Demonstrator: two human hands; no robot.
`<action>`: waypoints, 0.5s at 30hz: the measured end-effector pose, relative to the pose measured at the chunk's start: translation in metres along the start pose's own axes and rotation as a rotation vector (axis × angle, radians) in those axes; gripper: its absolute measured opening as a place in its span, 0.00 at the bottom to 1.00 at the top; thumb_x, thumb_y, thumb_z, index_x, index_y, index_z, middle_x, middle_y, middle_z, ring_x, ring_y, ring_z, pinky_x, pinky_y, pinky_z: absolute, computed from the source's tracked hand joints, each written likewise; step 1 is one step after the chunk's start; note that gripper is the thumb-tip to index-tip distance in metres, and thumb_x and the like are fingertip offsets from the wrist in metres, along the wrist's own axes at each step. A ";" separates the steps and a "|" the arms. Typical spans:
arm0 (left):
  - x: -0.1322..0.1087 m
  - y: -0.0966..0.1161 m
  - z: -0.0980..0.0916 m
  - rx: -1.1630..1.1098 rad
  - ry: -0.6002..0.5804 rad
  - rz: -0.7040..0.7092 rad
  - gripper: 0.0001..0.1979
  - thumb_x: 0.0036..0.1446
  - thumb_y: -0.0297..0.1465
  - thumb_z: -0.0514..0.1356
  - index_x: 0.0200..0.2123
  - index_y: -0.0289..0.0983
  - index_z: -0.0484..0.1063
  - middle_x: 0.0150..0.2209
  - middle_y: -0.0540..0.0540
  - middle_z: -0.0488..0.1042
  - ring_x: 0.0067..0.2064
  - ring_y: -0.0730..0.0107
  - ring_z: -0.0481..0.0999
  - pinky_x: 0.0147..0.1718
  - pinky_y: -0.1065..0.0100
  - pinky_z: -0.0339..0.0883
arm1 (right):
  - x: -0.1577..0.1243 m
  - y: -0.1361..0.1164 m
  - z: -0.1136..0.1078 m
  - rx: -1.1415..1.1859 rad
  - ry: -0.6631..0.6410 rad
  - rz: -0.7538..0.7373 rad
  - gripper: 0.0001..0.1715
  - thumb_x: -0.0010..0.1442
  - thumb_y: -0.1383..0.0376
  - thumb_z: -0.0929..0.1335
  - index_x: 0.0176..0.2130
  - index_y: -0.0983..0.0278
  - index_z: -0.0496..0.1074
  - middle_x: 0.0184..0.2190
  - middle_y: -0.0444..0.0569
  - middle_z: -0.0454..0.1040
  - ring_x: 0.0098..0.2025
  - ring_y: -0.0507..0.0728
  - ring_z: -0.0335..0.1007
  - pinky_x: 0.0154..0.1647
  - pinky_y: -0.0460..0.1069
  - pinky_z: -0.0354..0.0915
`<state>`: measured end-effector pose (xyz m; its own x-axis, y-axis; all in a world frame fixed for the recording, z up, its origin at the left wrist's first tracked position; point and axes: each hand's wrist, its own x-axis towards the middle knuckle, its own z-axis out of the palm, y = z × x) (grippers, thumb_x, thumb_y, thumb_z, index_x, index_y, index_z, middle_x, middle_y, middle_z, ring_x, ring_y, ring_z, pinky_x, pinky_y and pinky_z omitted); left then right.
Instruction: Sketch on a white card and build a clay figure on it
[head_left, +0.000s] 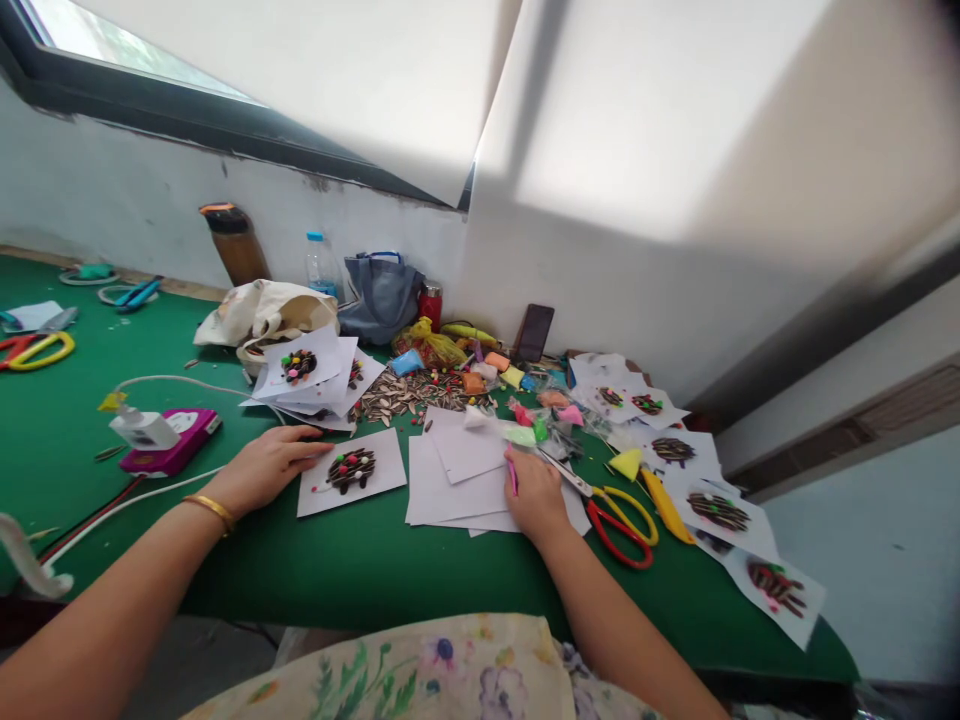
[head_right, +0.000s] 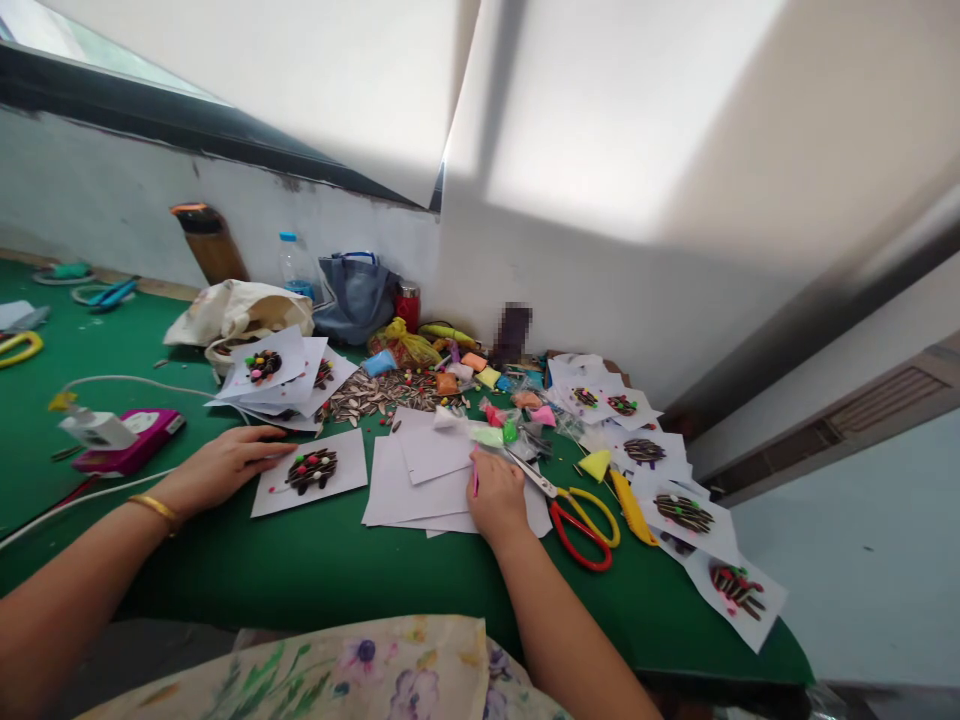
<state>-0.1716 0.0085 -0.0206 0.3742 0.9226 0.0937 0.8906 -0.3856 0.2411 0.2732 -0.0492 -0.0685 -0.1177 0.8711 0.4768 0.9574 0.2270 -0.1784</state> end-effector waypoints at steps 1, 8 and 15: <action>0.002 -0.003 -0.002 0.022 -0.001 -0.001 0.20 0.61 0.44 0.50 0.48 0.50 0.77 0.56 0.49 0.71 0.55 0.57 0.69 0.57 0.61 0.59 | 0.000 0.000 -0.001 -0.006 -0.003 0.001 0.20 0.62 0.69 0.61 0.52 0.64 0.69 0.48 0.53 0.75 0.51 0.58 0.67 0.53 0.52 0.51; 0.009 -0.011 -0.024 0.270 -0.115 -0.032 0.23 0.59 0.26 0.47 0.53 0.46 0.73 0.56 0.51 0.68 0.54 0.63 0.64 0.57 0.61 0.54 | 0.002 -0.005 -0.005 -0.021 -0.013 0.019 0.19 0.61 0.69 0.62 0.51 0.63 0.69 0.46 0.52 0.76 0.50 0.58 0.68 0.52 0.52 0.52; 0.012 0.088 -0.024 0.281 0.232 -0.063 0.18 0.63 0.32 0.47 0.45 0.37 0.75 0.45 0.42 0.72 0.48 0.58 0.69 0.54 0.59 0.60 | 0.003 -0.009 -0.015 0.020 0.036 0.020 0.18 0.61 0.69 0.63 0.51 0.64 0.69 0.48 0.53 0.75 0.52 0.59 0.66 0.55 0.54 0.51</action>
<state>-0.0954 -0.0142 0.0253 0.2767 0.9090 0.3118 0.9583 -0.2852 -0.0188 0.2683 -0.0549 -0.0521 -0.0891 0.8595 0.5032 0.9540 0.2189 -0.2049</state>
